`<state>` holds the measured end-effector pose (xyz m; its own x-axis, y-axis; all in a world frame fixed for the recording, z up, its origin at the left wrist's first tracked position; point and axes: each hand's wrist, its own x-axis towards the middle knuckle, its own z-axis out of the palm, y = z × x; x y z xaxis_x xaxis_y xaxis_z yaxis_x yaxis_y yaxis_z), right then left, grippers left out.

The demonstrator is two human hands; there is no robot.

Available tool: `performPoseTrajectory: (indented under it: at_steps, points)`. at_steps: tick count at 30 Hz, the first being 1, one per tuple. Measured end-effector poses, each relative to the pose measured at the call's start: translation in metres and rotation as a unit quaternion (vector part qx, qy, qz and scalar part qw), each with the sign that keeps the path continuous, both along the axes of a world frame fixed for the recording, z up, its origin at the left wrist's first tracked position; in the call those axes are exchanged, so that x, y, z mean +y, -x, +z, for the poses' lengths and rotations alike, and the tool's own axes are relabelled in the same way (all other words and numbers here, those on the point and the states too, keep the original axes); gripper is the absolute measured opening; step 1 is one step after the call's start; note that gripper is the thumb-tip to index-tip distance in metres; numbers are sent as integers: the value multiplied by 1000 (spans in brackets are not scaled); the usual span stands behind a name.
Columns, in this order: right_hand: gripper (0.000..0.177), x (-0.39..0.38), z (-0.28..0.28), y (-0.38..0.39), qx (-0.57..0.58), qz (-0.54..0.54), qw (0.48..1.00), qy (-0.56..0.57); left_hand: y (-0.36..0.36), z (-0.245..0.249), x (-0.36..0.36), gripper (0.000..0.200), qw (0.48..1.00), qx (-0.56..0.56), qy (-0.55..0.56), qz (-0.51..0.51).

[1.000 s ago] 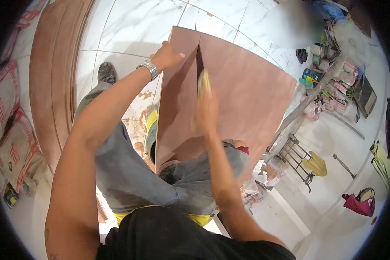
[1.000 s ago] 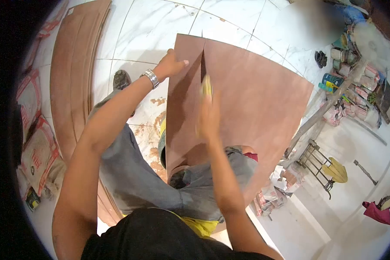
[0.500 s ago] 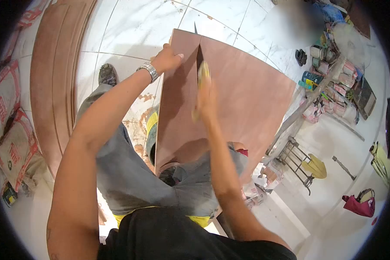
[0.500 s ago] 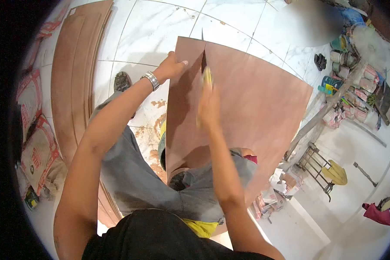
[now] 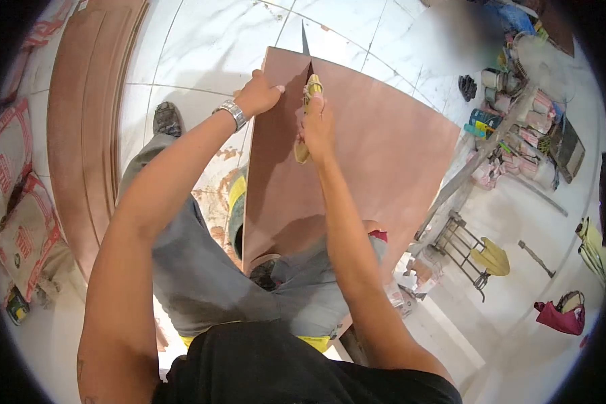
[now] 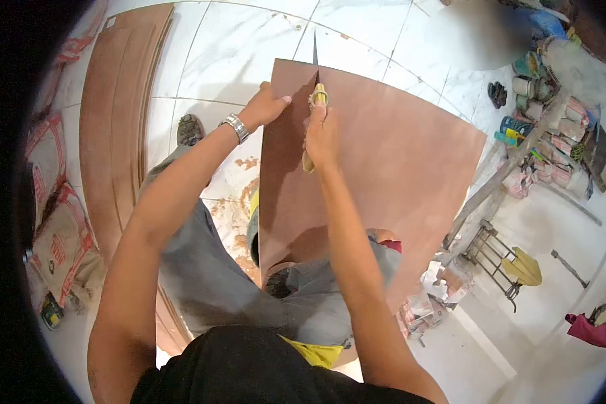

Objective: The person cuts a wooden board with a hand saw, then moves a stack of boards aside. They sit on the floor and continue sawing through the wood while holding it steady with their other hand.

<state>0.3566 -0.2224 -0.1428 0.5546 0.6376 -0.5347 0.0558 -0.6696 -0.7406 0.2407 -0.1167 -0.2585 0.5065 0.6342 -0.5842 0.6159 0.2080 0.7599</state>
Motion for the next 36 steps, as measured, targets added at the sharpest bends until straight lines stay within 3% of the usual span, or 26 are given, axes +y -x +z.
performPoseTrajectory:
  at_steps: [2, 4, 6, 7, 8, 10, 12, 13, 14, 16, 18, 19, 22, 23, 26, 29, 30, 33, 36]
  points:
    - [32, -38, -45, -21, -60, 36, 998, -1, 1, 18, 4, 73, 1000, 5, 17, 15]
    - [30, -73, -2, -2, -167, 112, 980, -2, 5, 33, 7, 70, 999, 6, 39, 21]
    - [28, -129, 66, 21, -344, 271, 899, -15, 5, 40, 7, 71, 998, -5, 61, 17]
    - [28, -150, 105, 35, -333, 281, 900, 0, 3, 40, 7, 73, 999, -5, 44, 18]
    - [28, -159, 142, 48, -182, 145, 971, 60, 3, 38, 4, 75, 999, -2, 28, 17]
    - [30, -150, 149, 53, -55, 41, 994, 81, 4, 30, 5, 76, 1000, 2, -20, 13]
    - [32, -115, 95, 34, -132, 110, 985, 26, 3, 21, 1, 73, 997, -2, -74, -1]
    - [39, -99, 27, 18, -242, 153, 958, 19, 4, 21, 3, 72, 999, -15, -50, 4]
    - [43, -39, 18, 14, -112, 40, 992, 39, 6, 22, 2, 72, 999, -26, -22, 12]
    - [50, 33, -25, -9, -198, 46, 979, -5, -2, 29, 10, 71, 999, -32, 3, 23]
    - [50, 8, -22, -5, -130, 40, 991, -12, 4, 33, 8, 72, 1000, -6, 15, 14]
    - [51, -7, -16, -3, -97, 44, 994, -18, 7, 31, 8, 73, 999, -33, 27, 12]
    - [33, -117, 55, 30, -246, 182, 952, 11, 3, 17, 5, 77, 1000, 15, -17, -5]
    - [30, -144, 91, 42, -245, 197, 948, 39, 2, 22, 6, 79, 1000, 26, -1, -14]
    - [29, -165, 139, 54, -115, 103, 986, 64, 0, 25, 1, 79, 1000, 4, 13, 17]
    - [35, -114, 23, 18, -248, 182, 950, 45, -1, 25, 4, 77, 999, 45, -11, -14]
    - [43, -60, -6, 7, -208, 115, 971, 40, 0, 24, -1, 76, 1000, 30, -2, -3]
    - [43, 33, -34, -19, -25, 8, 1000, -11, 2, 33, 6, 74, 1000, 4, 12, 12]
    - [42, 41, -21, -25, 76, -13, 997, -28, 3, 36, 10, 74, 1000, -5, 15, 6]
